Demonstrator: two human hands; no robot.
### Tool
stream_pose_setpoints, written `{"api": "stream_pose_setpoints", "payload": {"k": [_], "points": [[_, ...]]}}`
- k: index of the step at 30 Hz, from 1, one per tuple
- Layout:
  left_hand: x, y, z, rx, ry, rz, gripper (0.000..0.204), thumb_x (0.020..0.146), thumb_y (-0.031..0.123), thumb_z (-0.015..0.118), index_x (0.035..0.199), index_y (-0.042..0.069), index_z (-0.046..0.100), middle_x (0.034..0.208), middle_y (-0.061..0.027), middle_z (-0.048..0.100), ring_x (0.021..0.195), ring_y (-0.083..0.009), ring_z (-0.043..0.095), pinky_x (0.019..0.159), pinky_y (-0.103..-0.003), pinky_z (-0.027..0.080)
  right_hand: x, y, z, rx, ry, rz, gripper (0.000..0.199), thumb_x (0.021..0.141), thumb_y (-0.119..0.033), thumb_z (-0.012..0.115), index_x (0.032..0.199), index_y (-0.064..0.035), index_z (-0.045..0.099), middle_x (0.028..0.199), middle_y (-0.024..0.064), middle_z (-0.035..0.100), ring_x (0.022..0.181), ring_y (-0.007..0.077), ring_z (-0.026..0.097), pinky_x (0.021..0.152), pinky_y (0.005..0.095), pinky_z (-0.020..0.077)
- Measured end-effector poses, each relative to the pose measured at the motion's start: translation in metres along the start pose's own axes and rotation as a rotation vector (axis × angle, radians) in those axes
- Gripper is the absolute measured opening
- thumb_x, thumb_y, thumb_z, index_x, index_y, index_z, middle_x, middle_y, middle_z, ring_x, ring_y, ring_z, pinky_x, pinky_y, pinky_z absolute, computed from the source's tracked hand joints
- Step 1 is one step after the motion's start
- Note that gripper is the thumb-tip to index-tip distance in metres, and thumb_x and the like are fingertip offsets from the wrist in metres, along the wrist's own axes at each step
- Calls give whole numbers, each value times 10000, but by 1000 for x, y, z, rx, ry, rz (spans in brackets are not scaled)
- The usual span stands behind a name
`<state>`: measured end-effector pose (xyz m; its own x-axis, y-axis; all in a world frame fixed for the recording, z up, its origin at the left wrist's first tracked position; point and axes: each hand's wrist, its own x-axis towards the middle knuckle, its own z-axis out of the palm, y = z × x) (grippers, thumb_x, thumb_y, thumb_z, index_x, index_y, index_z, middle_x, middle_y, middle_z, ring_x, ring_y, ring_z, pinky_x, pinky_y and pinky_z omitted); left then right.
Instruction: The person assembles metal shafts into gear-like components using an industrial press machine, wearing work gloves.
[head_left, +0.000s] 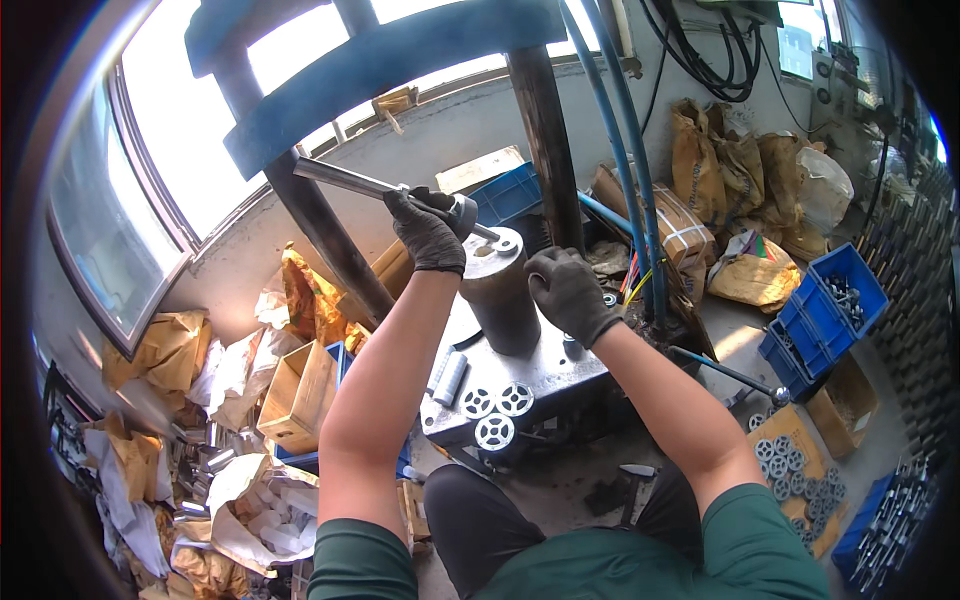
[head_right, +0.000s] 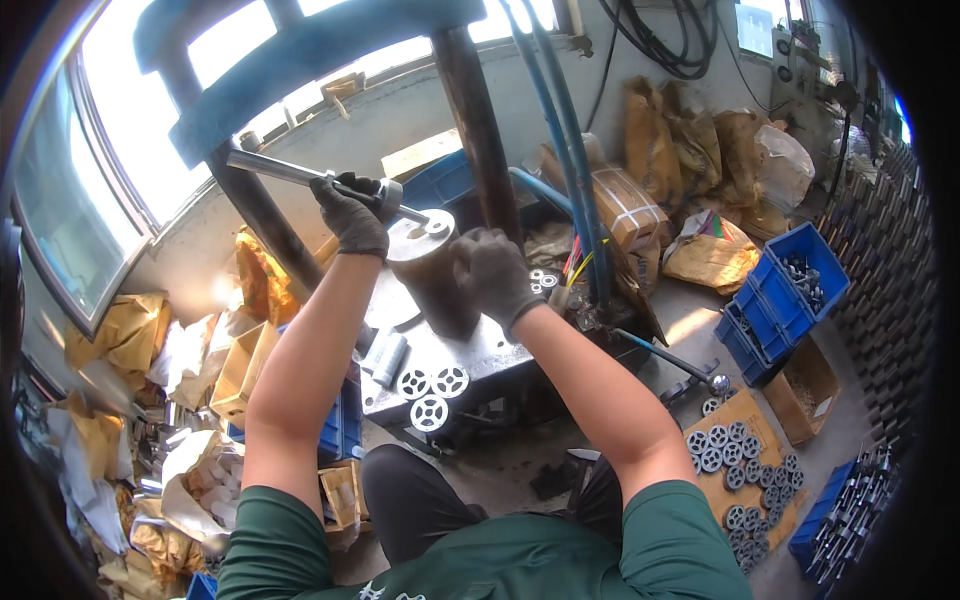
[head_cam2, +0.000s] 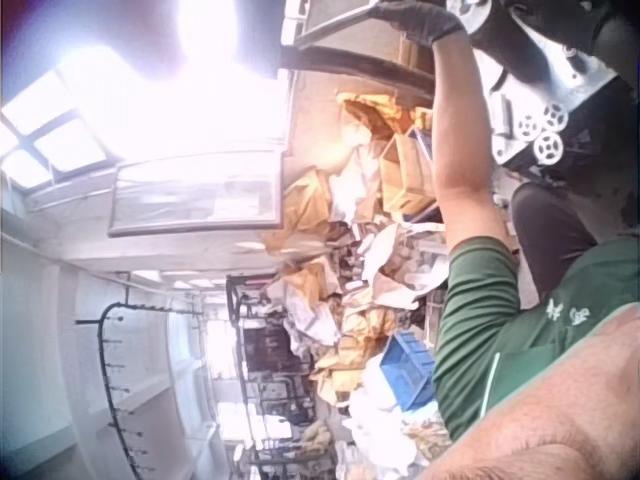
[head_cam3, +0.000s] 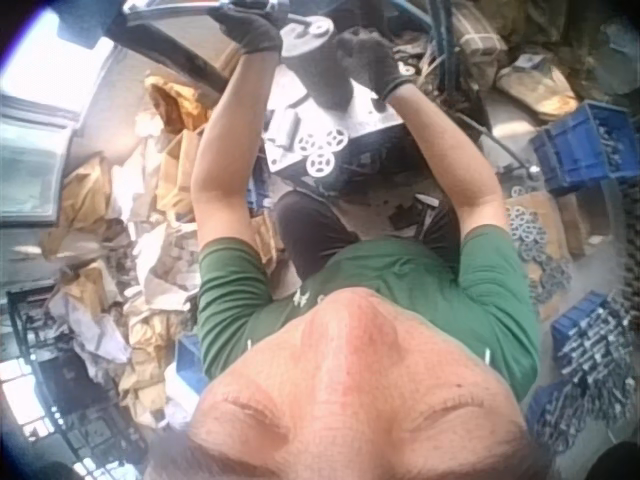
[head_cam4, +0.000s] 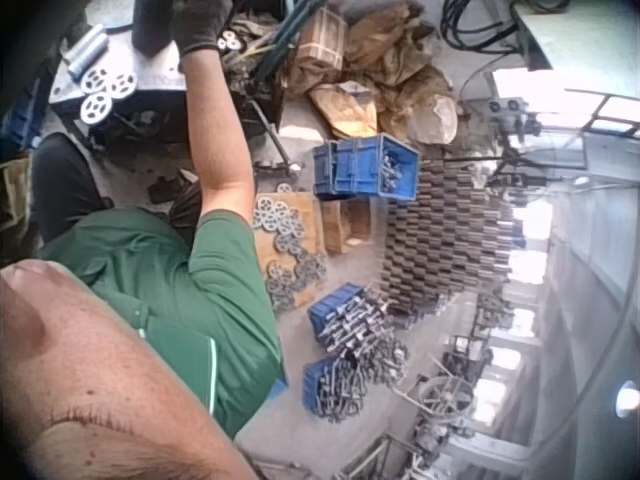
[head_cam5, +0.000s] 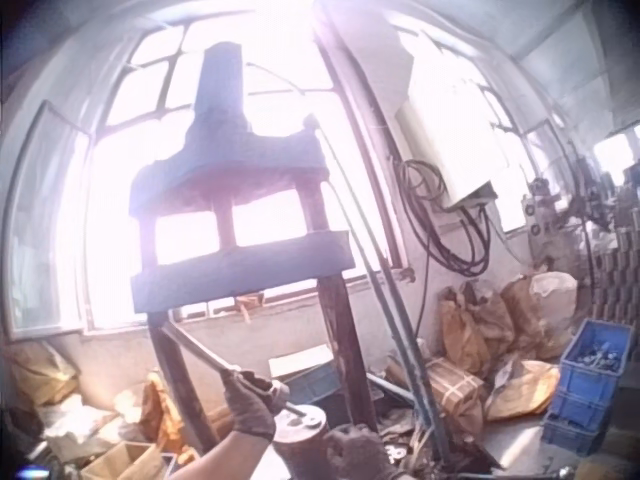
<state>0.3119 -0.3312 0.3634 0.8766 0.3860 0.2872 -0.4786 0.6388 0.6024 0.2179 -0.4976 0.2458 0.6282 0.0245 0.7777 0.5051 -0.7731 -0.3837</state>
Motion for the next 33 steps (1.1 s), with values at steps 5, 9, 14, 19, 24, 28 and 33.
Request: {"api": "stream_pose_setpoints", "payload": {"k": [5, 9, 14, 19, 24, 28, 33], "points": [[16, -16, -12, 77, -43, -40, 476, 1011, 550, 566, 908, 86, 544, 671, -88, 557, 568, -244, 578, 493, -405, 558, -86, -55, -138, -145, -339, -130, 132, 899, -181, 702, 979, -76, 699, 1011, 140, 715, 986, 362, 674, 901, 483, 506], [11, -30, -1, 100, -118, -52, 538, 1017, 600, 558, 911, 73, 531, 687, -92, 542, 545, -242, 560, 466, -396, 578, -117, -59, -253, -467, -549, -53, 212, 869, -264, 710, 925, -60, 728, 1007, 117, 725, 989, 336, 669, 942, 467, 491], [14, -36, -1, 99, -315, 61, 524, 1092, 579, 467, 941, 78, 450, 602, -48, 408, 375, -184, 418, 352, -383, 404, -140, -13, -301, -747, -692, 51, 202, 843, -259, 718, 907, -67, 730, 972, 123, 714, 963, 330, 672, 890, 472, 492], [22, -48, 0, 228, -200, 199, 573, 1076, 629, 469, 930, 75, 490, 618, -34, 450, 431, -173, 444, 379, -351, 405, -122, 23, -272, -672, -316, -174, 133, 842, -141, 688, 959, -80, 678, 934, 132, 689, 929, 328, 670, 819, 439, 522], [47, -53, -12, 334, -188, 237, 637, 1053, 680, 474, 895, 66, 522, 630, -21, 482, 479, -155, 478, 421, -334, 436, -42, 55, -240, -654, -181, -111, 283, 878, -153, 704, 1148, -70, 698, 1084, 129, 717, 995, 345, 695, 863, 461, 562], [24, -49, 4, 286, -197, 134, 639, 1046, 687, 480, 914, 62, 519, 620, -25, 461, 438, -161, 447, 395, -342, 416, -5, 62, -228, -514, -70, -11, 427, 898, -190, 708, 1302, -56, 672, 1193, 156, 697, 1074, 366, 698, 912, 454, 567], [42, -53, 9, 335, -256, 148, 584, 1045, 651, 527, 910, 83, 509, 592, -3, 431, 413, -142, 431, 369, -312, 378, -4, 71, -227, -524, -94, 18, 411, 896, -151, 655, 1300, -88, 686, 1091, 192, 708, 977, 375, 720, 879, 486, 581]]}}
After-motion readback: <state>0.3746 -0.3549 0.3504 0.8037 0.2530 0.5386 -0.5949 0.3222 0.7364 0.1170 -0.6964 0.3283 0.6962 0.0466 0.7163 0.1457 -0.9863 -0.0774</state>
